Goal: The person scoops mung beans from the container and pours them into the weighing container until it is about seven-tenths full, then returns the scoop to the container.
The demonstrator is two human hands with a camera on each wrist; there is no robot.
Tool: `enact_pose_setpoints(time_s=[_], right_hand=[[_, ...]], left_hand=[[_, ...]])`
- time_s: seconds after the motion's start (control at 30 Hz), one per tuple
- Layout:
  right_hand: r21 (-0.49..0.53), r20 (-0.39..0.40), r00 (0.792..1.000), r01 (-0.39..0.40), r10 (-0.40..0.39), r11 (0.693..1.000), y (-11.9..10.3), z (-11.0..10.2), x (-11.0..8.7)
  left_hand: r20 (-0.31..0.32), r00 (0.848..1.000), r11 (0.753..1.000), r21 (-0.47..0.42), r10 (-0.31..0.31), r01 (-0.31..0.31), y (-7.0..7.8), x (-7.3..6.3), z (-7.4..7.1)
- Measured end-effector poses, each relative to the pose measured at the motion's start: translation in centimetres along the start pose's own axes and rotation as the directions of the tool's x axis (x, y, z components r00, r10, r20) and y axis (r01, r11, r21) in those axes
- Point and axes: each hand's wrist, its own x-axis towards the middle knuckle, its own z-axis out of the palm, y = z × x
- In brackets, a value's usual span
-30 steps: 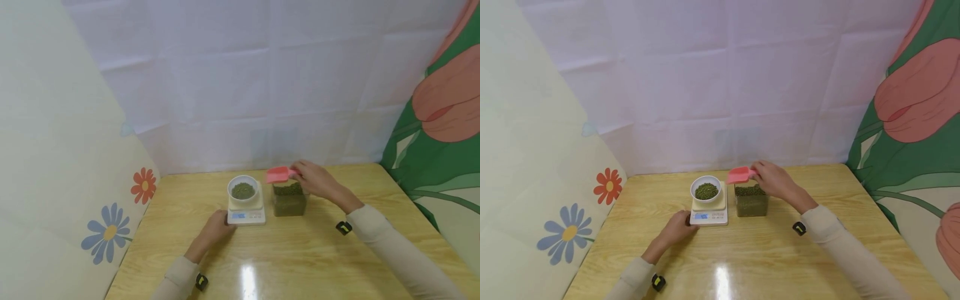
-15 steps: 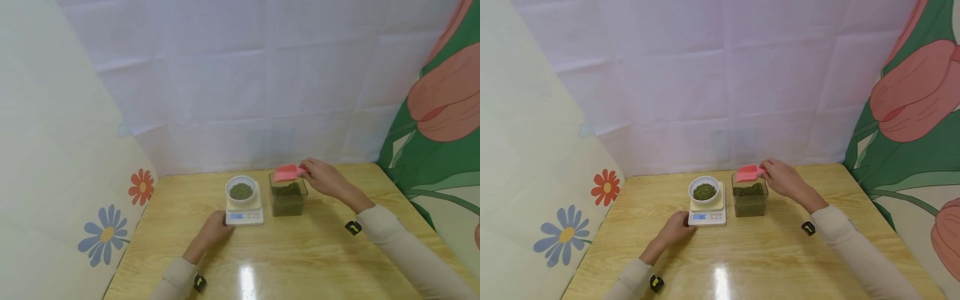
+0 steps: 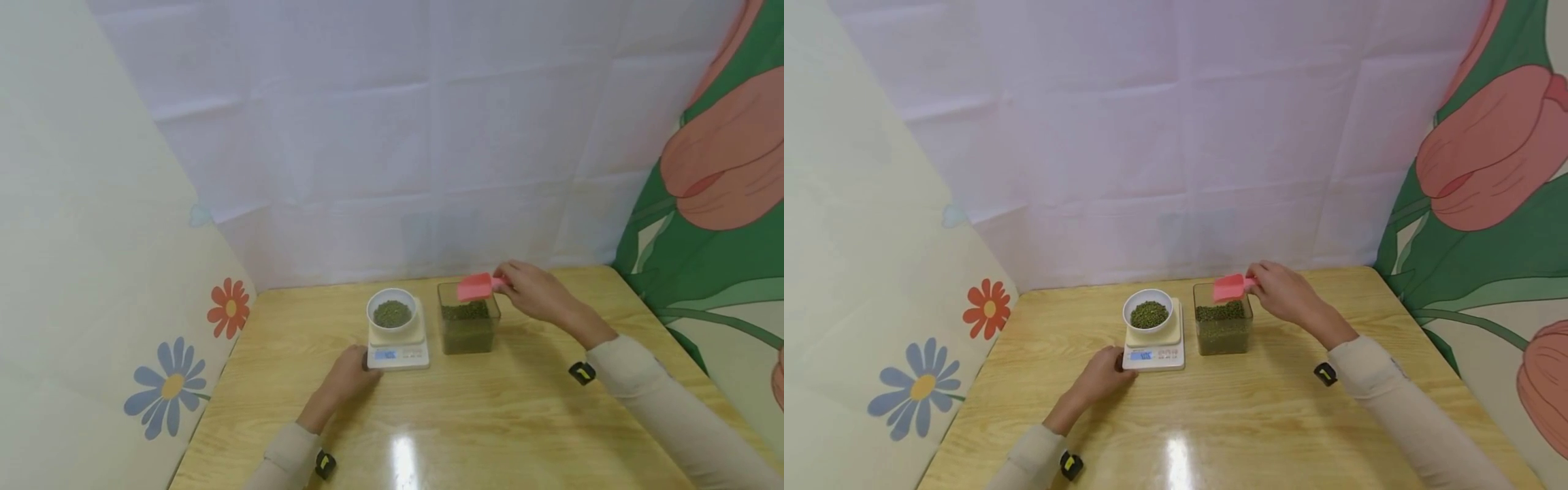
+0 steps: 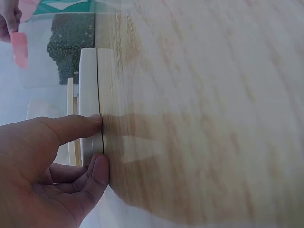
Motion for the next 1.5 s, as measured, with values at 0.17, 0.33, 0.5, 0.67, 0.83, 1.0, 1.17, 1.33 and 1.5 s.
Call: enact_pose_setpoints(time_s=[0.17, 0.33, 0.5, 0.67, 0.83, 1.0, 1.17, 1.33, 1.5], right_hand=[[-0.001, 0.016, 1.000, -0.002, 0.002, 1.000, 0.2, 0.1, -0.1], [-0.009, 0.016, 1.000, 0.011, -0.010, 1.000, 0.0, 0.4, -0.2], [-0.038, -0.011, 0.999, 0.042, -0.042, 0.998, -0.2, 0.6, -0.2], [-0.068, -0.035, 0.996, 0.076, -0.078, 0.995, -0.7, 0.8, 0.1], [-0.087, -0.067, 0.991, 0.106, -0.112, 0.991, -0.9, 1.2, 0.3], [-0.111, -0.073, 0.990, 0.109, -0.118, 0.988, -1.1, 1.6, 0.6], [-0.144, -0.064, 0.990, 0.112, -0.122, 0.983, -1.3, 1.9, 0.9], [-0.175, -0.052, 0.992, 0.101, -0.111, 0.979, -1.4, 2.1, 1.2], [-0.202, -0.037, 0.994, 0.097, -0.107, 0.974, -1.4, 2.4, 1.5]], left_hand=[[-0.001, 1.000, 1.000, 0.002, -0.008, 0.008, 0.0, 0.0, 0.0], [-0.005, 1.000, 1.000, 0.009, -0.009, 0.009, -0.2, 0.0, 0.1], [-0.002, 1.000, 1.000, -0.005, -0.011, 0.011, -0.2, -0.1, 0.1], [-0.005, 1.000, 1.000, -0.014, -0.018, 0.018, -0.2, -0.1, 0.1], [-0.003, 1.000, 1.000, -0.014, -0.022, 0.022, -0.3, -0.1, 0.2], [-0.005, 1.000, 1.000, -0.016, -0.008, 0.008, -0.2, -0.1, 0.1], [-0.003, 1.000, 1.000, -0.014, -0.005, 0.005, -0.1, -0.1, 0.1], [-0.001, 1.000, 1.000, -0.017, -0.013, 0.013, 0.0, -0.2, 0.0], [-0.006, 1.000, 1.000, -0.013, -0.013, 0.013, 0.1, -0.2, 0.0]])
